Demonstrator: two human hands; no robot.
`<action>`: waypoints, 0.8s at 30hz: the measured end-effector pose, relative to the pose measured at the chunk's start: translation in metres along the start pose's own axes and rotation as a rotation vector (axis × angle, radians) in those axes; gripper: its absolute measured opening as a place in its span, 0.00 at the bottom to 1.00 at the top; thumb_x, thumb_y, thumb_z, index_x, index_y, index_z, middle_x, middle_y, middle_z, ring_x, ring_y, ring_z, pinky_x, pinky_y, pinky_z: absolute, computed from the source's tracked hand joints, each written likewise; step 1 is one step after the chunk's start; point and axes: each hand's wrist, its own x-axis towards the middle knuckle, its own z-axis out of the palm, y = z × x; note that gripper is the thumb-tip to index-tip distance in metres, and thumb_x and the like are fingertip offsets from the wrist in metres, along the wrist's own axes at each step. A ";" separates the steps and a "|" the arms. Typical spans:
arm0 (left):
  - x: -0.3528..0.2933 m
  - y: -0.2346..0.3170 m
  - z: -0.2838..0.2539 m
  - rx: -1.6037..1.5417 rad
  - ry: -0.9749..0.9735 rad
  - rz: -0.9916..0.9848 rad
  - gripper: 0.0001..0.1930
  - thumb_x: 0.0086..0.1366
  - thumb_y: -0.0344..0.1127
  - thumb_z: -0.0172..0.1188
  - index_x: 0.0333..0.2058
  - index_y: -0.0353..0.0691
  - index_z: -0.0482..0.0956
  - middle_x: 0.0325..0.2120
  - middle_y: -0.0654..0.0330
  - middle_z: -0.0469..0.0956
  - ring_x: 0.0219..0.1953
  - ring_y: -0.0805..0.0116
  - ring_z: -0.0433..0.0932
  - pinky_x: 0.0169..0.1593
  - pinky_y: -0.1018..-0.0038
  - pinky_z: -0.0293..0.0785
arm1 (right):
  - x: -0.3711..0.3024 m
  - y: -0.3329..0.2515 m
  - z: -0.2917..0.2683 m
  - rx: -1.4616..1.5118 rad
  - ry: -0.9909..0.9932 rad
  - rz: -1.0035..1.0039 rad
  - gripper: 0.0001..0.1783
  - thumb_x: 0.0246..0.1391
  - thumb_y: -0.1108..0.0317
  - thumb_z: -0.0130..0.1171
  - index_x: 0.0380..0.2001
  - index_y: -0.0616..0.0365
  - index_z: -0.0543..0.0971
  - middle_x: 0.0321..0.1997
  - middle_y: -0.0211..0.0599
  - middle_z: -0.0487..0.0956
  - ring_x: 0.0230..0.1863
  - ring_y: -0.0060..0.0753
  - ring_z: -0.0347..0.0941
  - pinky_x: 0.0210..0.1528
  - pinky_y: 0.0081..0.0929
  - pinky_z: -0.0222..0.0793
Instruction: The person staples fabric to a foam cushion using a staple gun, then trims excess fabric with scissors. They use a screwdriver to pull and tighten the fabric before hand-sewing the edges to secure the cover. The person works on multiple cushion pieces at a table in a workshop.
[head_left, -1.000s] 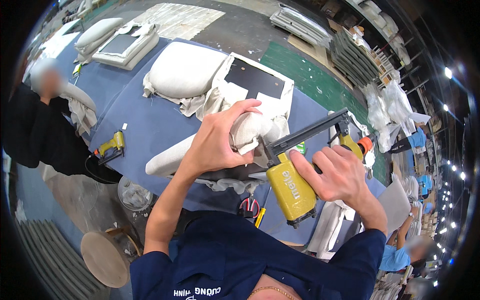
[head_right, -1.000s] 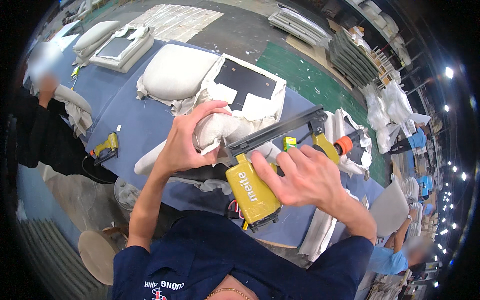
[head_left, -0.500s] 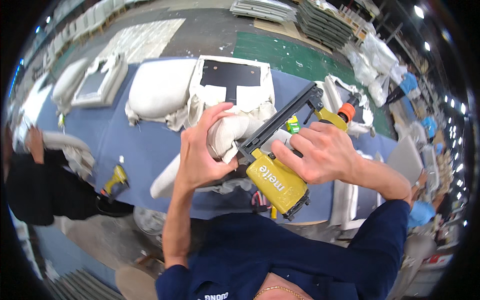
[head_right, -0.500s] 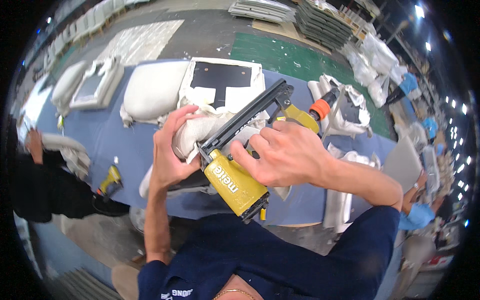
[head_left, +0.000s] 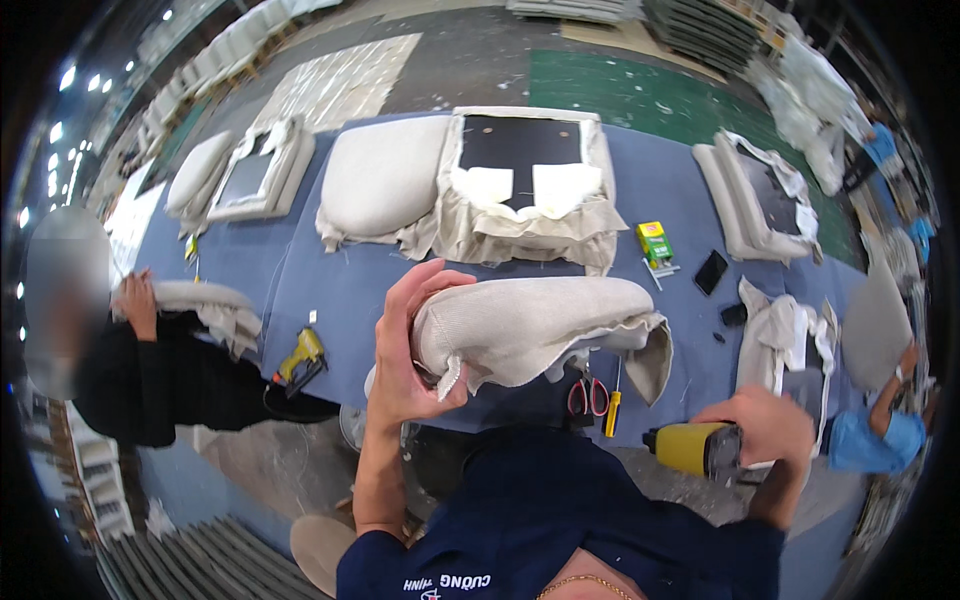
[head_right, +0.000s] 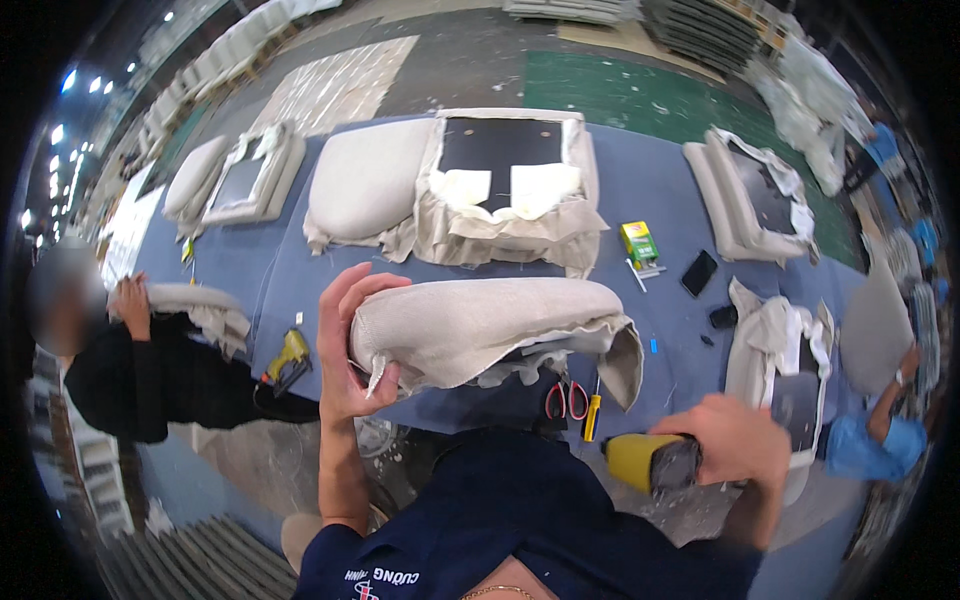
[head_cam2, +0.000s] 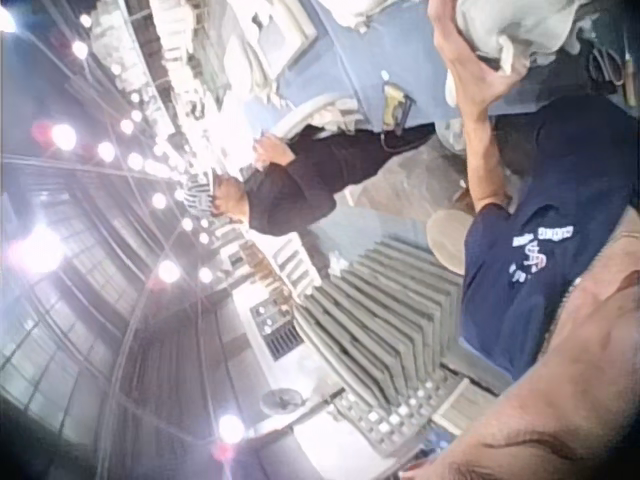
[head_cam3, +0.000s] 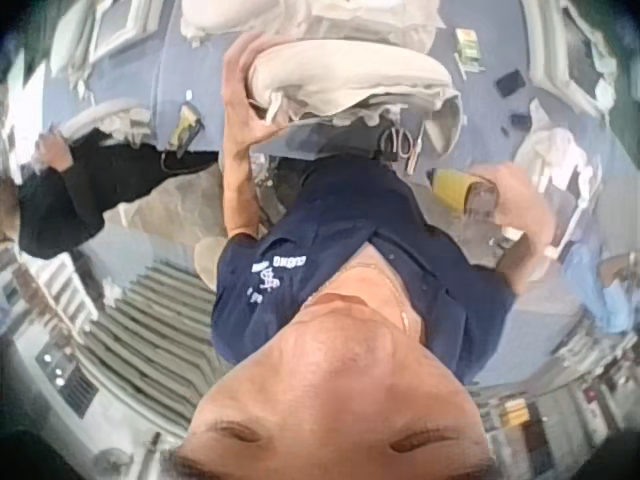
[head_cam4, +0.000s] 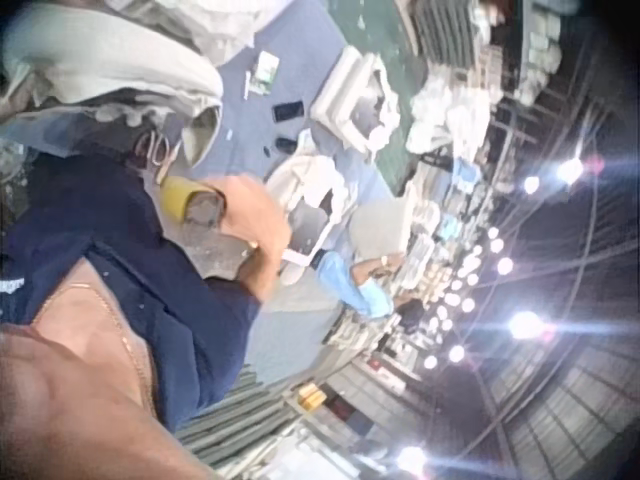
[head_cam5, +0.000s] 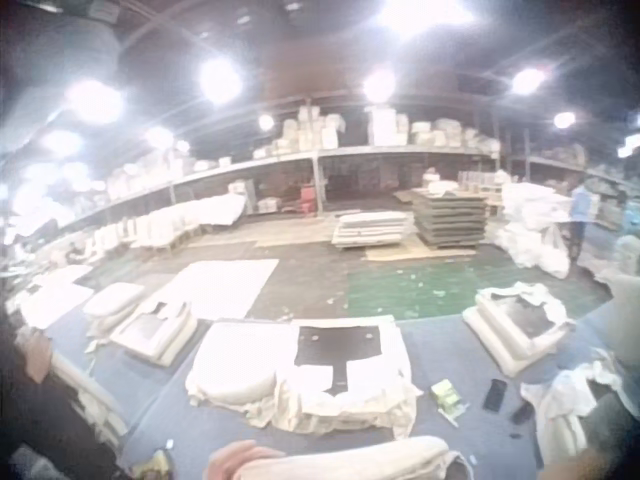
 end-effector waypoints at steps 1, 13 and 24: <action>-0.002 0.001 -0.002 0.027 -0.023 -0.004 0.45 0.44 0.35 0.64 0.64 0.32 0.59 0.49 0.43 0.78 0.49 0.55 0.81 0.56 0.64 0.74 | -0.003 0.021 0.024 0.157 0.137 0.104 0.34 0.30 0.64 0.78 0.47 0.56 0.81 0.29 0.37 0.83 0.33 0.43 0.81 0.39 0.37 0.74; -0.014 0.018 0.024 0.241 0.040 -0.156 0.47 0.54 0.60 0.66 0.62 0.30 0.63 0.51 0.45 0.75 0.53 0.56 0.76 0.58 0.62 0.70 | 0.127 0.293 0.309 0.320 0.754 0.878 0.35 0.41 0.63 0.75 0.51 0.63 0.71 0.45 0.57 0.81 0.49 0.64 0.77 0.48 0.51 0.75; 0.059 -0.041 0.009 0.390 0.091 -0.261 0.29 0.60 0.36 0.58 0.60 0.35 0.68 0.45 0.55 0.76 0.47 0.67 0.75 0.54 0.72 0.69 | 0.184 0.198 0.261 0.368 0.901 0.737 0.16 0.53 0.56 0.65 0.38 0.57 0.84 0.34 0.51 0.84 0.39 0.56 0.82 0.41 0.48 0.77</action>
